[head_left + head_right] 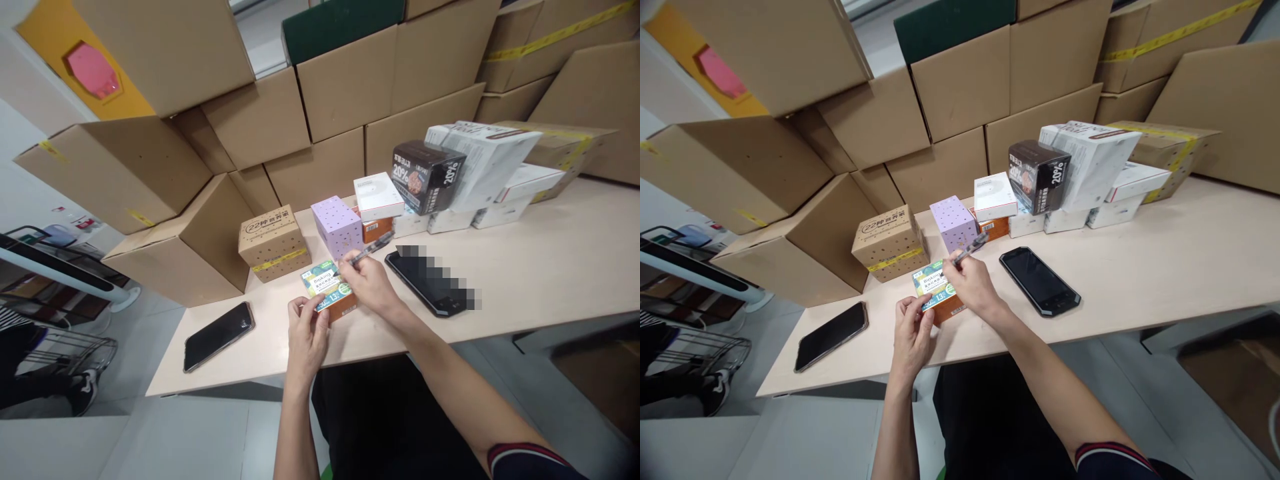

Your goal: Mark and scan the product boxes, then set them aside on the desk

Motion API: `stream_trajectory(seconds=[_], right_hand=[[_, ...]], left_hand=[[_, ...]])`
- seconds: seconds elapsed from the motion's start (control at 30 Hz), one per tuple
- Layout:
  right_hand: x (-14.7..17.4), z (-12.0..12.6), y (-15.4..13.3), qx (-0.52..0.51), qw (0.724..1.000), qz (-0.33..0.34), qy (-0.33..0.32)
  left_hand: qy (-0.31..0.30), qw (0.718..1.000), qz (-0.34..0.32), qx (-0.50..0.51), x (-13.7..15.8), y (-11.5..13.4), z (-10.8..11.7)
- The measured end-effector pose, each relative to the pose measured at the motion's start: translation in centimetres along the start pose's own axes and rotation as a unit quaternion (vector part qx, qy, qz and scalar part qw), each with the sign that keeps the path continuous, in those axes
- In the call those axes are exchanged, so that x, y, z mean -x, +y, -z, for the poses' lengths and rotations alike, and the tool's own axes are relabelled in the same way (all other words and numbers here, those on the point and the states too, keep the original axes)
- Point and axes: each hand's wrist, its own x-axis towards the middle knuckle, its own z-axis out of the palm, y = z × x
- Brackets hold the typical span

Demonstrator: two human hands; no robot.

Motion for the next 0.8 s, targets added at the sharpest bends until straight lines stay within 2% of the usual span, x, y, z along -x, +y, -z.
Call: stream_trajectory(seconds=[0.07, 0.13, 0.23, 0.37, 0.5, 0.67, 0.8], right_hand=[[0.1, 0.6, 0.3, -0.020, 0.998, -0.030, 0.042], [0.3, 1.5, 0.7, -0.038, 0.996, -0.059, 0.053], [0.5, 2.9, 1.4, -0.007, 0.997, -0.077, 0.017], [1.1, 3.9, 2.6, 0.120, 0.989, -0.054, -0.072], [1.8, 3.5, 3.2, 0.210, 0.968, -0.044, -0.126], [2.2, 2.6, 3.3, 0.347, 0.926, -0.065, -0.136], [2.2, 2.1, 3.1, 0.388, 0.910, -0.083, -0.123]], left_hand=[[-0.002, 1.000, 0.001, 0.000, 0.0, -0.1, 0.0], [-0.003, 1.000, 0.001, 0.000, 0.0, -0.1, 0.0], [-0.001, 1.000, 0.000, -0.001, 0.0, -0.1, 0.0], [0.004, 1.000, -0.002, -0.003, 0.0, -0.1, 0.0], [0.008, 1.000, -0.007, 0.020, 0.1, -0.1, -0.1], [0.020, 0.999, 0.002, 0.035, 0.1, -0.3, -0.4], [0.031, 0.999, 0.008, 0.030, 0.1, -0.4, -0.5]])
